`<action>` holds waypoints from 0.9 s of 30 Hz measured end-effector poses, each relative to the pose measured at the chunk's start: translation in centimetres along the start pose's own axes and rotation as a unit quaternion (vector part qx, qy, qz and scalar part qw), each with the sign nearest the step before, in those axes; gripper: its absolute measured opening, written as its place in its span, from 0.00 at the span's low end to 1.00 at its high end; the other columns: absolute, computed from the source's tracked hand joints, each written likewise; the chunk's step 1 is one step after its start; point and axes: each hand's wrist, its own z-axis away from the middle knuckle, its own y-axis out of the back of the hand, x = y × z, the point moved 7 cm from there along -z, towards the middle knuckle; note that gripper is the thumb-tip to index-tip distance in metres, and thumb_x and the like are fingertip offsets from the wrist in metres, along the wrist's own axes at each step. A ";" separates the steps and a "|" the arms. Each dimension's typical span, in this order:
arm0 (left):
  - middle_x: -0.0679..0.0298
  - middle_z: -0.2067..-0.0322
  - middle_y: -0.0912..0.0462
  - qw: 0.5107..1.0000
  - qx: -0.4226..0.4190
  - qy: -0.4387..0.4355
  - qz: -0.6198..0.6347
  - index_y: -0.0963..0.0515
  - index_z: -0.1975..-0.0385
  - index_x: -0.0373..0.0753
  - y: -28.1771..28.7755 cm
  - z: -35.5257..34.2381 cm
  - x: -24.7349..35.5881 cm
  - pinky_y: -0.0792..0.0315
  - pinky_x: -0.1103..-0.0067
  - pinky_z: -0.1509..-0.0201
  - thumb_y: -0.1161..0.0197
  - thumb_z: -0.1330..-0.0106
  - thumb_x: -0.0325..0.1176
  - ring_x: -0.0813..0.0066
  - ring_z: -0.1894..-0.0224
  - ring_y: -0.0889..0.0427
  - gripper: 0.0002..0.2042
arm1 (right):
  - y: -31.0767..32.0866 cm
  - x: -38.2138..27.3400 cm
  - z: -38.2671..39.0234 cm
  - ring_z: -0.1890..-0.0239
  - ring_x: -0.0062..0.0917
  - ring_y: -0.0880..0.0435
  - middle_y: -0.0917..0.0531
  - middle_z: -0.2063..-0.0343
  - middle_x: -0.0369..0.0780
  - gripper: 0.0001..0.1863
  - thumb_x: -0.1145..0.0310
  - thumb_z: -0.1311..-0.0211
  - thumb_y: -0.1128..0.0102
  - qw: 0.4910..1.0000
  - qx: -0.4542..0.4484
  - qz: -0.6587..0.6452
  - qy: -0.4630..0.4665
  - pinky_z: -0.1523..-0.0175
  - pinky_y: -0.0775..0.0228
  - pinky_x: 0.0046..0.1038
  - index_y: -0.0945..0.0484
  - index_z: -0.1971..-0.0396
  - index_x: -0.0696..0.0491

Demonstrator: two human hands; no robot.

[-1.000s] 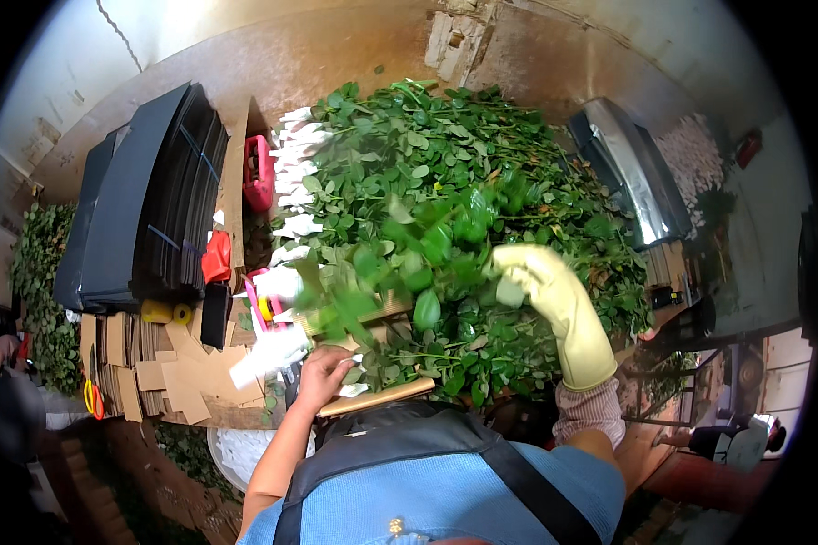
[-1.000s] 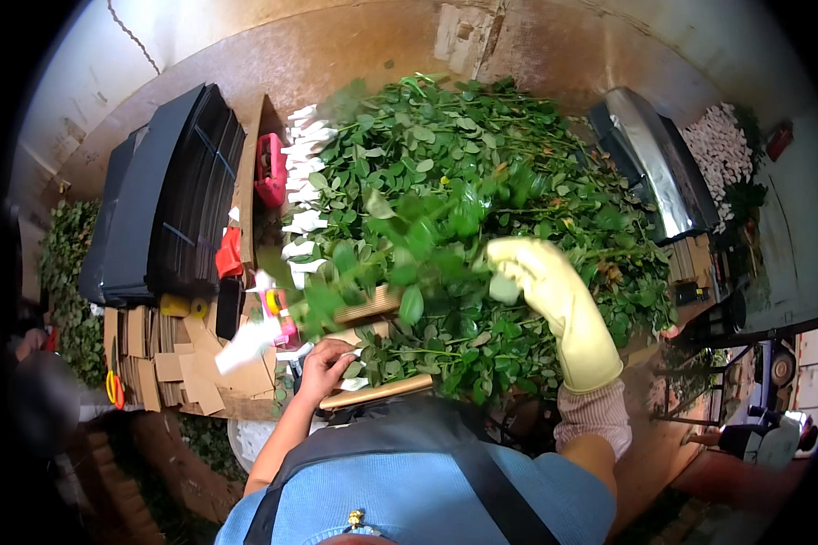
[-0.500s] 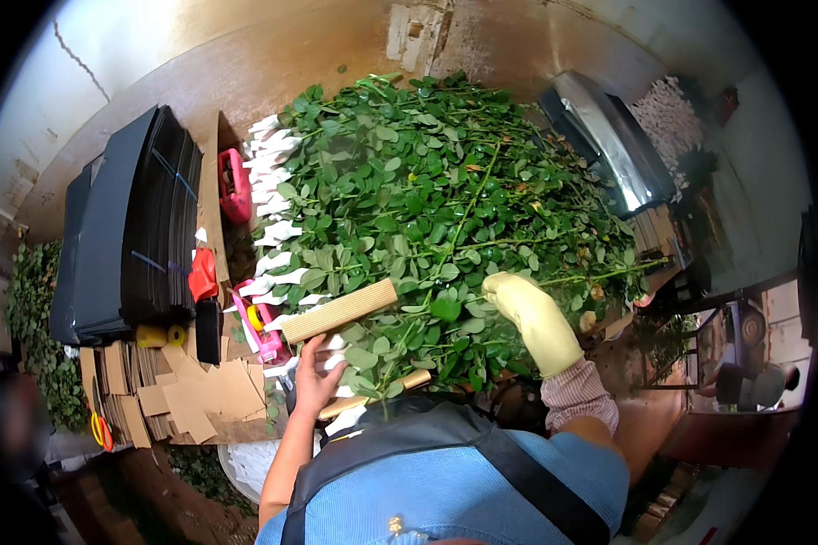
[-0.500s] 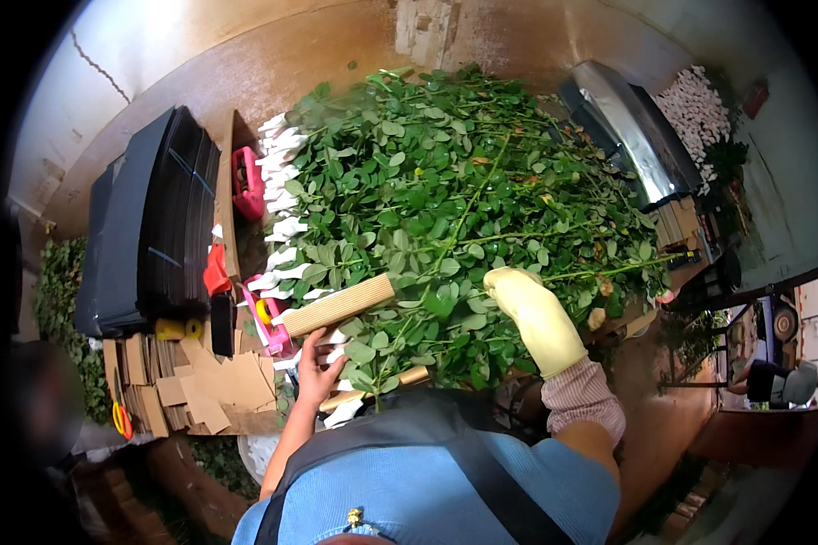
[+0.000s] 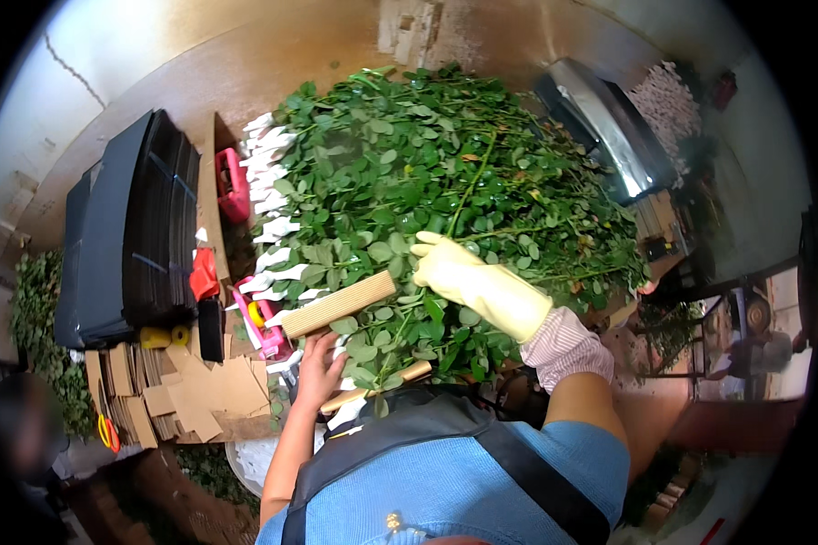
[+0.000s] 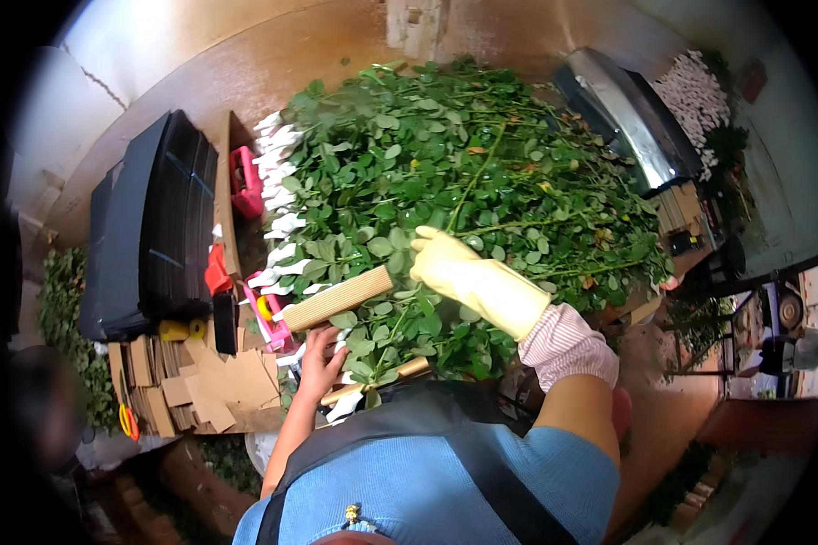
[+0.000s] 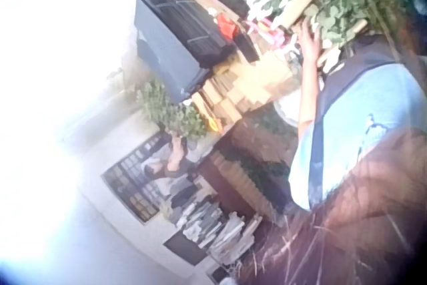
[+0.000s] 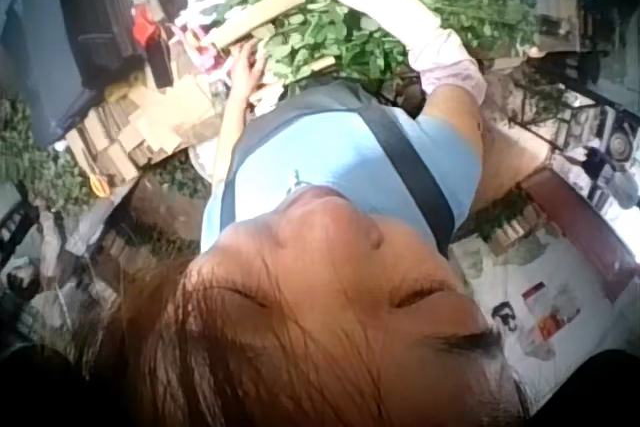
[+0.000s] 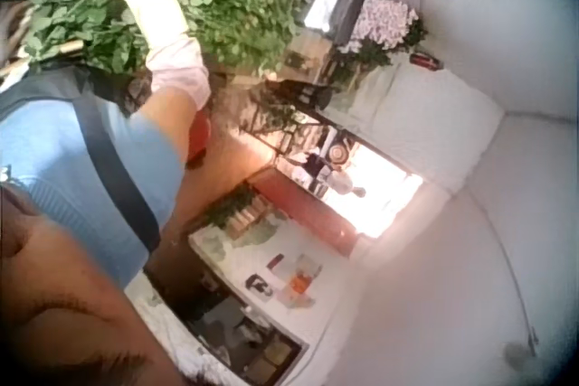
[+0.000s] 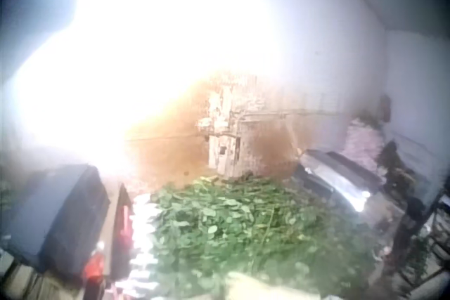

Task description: The person arranges green leafy stems into a cardboard box, places white protective cones over the flower heads, and folds the cardboard flaps to close the package. The process is repeated for multiple units on a workbench.

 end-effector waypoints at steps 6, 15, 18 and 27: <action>0.52 0.45 0.23 0.991 0.042 -0.117 -0.048 0.25 0.41 0.38 0.4 1.1 -3.7 0.25 0.65 0.40 0.32 0.39 0.28 0.52 0.44 0.20 0.24 | 13.8 -2.5 9.1 0.56 0.36 0.13 0.12 0.58 0.41 0.24 0.77 0.50 0.38 0.888 0.454 -0.009 0.066 0.39 0.25 0.39 0.15 0.49 0.47; 0.51 0.49 0.23 0.999 0.026 -0.020 0.034 0.26 0.45 0.38 -0.4 0.4 -1.7 0.32 0.63 0.35 0.30 0.37 0.36 0.50 0.47 0.23 0.22 | -10.1 6.4 3.9 0.56 0.39 0.13 0.11 0.60 0.41 0.17 0.75 0.41 0.40 0.869 0.158 -0.341 -0.322 0.51 0.23 0.36 0.14 0.52 0.50; 0.53 0.52 0.25 0.996 0.056 -0.064 0.026 0.26 0.44 0.36 -0.5 0.2 -1.5 0.26 0.66 0.44 0.30 0.37 0.35 0.53 0.49 0.22 0.23 | -13.2 8.2 2.6 0.52 0.36 0.14 0.11 0.59 0.41 0.15 0.69 0.36 0.38 0.905 0.069 -0.314 -0.278 0.50 0.24 0.36 0.14 0.51 0.52; 0.50 0.48 0.25 0.995 0.078 -0.066 -0.007 0.28 0.42 0.36 -0.3 1.0 -1.8 0.32 0.62 0.36 0.32 0.36 0.34 0.48 0.45 0.26 0.24 | 7.8 -11.9 3.6 0.46 0.40 0.14 0.13 0.51 0.48 0.25 0.48 0.25 0.47 0.941 0.073 -0.304 -0.133 0.39 0.26 0.40 0.22 0.38 0.47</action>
